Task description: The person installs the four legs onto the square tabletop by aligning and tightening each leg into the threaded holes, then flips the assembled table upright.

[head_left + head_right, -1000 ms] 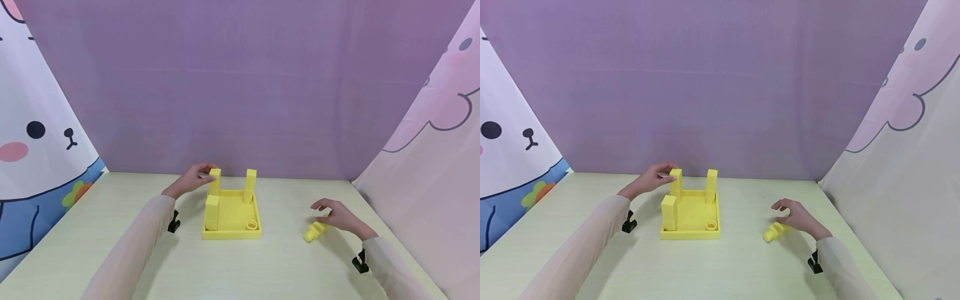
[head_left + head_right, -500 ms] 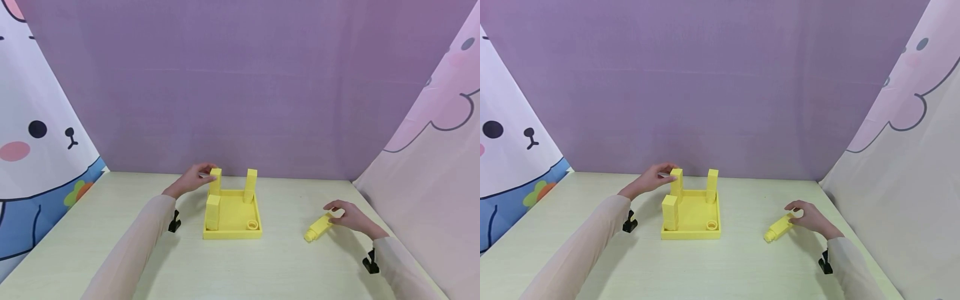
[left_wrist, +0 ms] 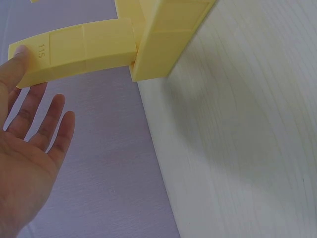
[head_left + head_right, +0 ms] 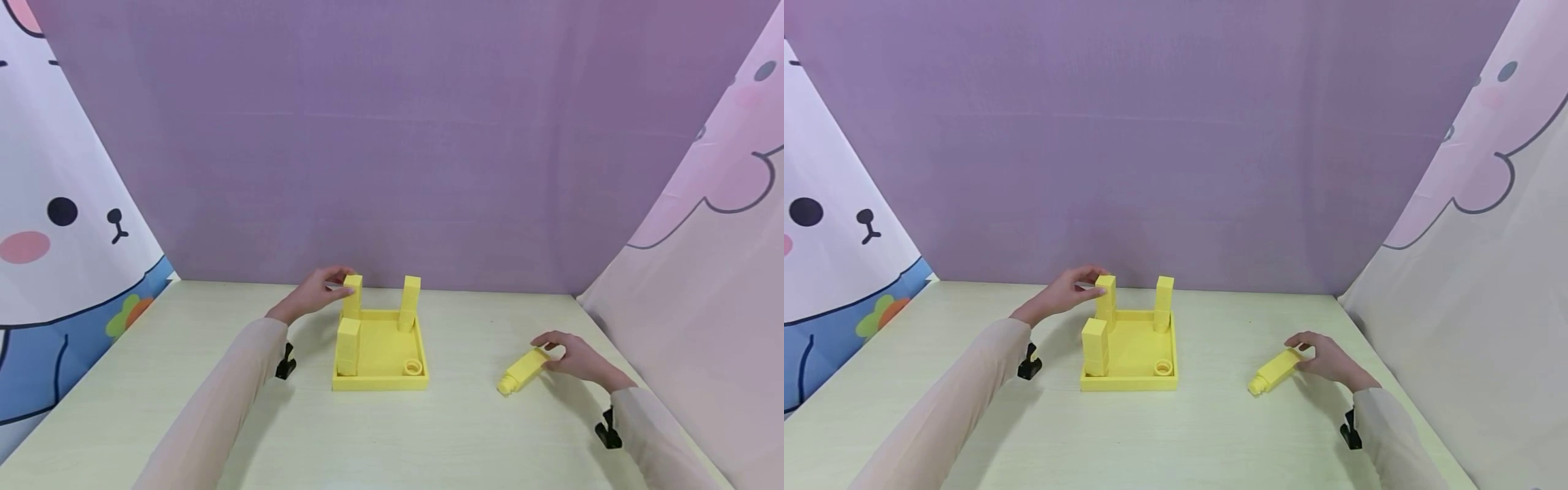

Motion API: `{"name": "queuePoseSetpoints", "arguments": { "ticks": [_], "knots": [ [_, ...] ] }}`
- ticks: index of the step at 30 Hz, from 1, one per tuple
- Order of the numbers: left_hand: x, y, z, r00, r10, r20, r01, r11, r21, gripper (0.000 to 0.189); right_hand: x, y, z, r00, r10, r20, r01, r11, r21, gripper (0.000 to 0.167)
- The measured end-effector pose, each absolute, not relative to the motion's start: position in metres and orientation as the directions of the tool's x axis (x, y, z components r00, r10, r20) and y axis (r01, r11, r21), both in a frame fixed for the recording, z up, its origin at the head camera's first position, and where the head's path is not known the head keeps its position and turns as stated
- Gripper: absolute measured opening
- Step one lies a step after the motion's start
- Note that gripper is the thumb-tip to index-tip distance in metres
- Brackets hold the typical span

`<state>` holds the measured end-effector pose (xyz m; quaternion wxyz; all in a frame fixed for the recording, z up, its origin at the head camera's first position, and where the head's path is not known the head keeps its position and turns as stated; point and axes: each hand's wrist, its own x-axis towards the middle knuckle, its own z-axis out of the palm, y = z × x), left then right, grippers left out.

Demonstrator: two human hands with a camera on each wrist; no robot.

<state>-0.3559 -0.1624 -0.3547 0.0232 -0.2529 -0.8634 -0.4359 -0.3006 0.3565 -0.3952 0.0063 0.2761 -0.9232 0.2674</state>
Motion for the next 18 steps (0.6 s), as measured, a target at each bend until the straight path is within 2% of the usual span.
{"name": "queuePoseSetpoints", "arguments": {
  "ticks": [10, 18],
  "knots": [
    [-0.334, -0.156, -0.334, -0.870, 0.427, 0.247, 0.447, 0.470, 0.761, 0.035, -0.305, 0.359, -0.404, -0.844, -0.514, 0.152, -0.520, 0.714, -0.469, 0.038],
    [-0.358, -0.163, -0.357, -0.873, 0.421, 0.248, 0.446, 0.481, 0.755, 0.034, -0.305, 0.356, -0.406, -0.850, -0.509, 0.134, -0.511, 0.735, -0.447, 0.039]
  ]
}}
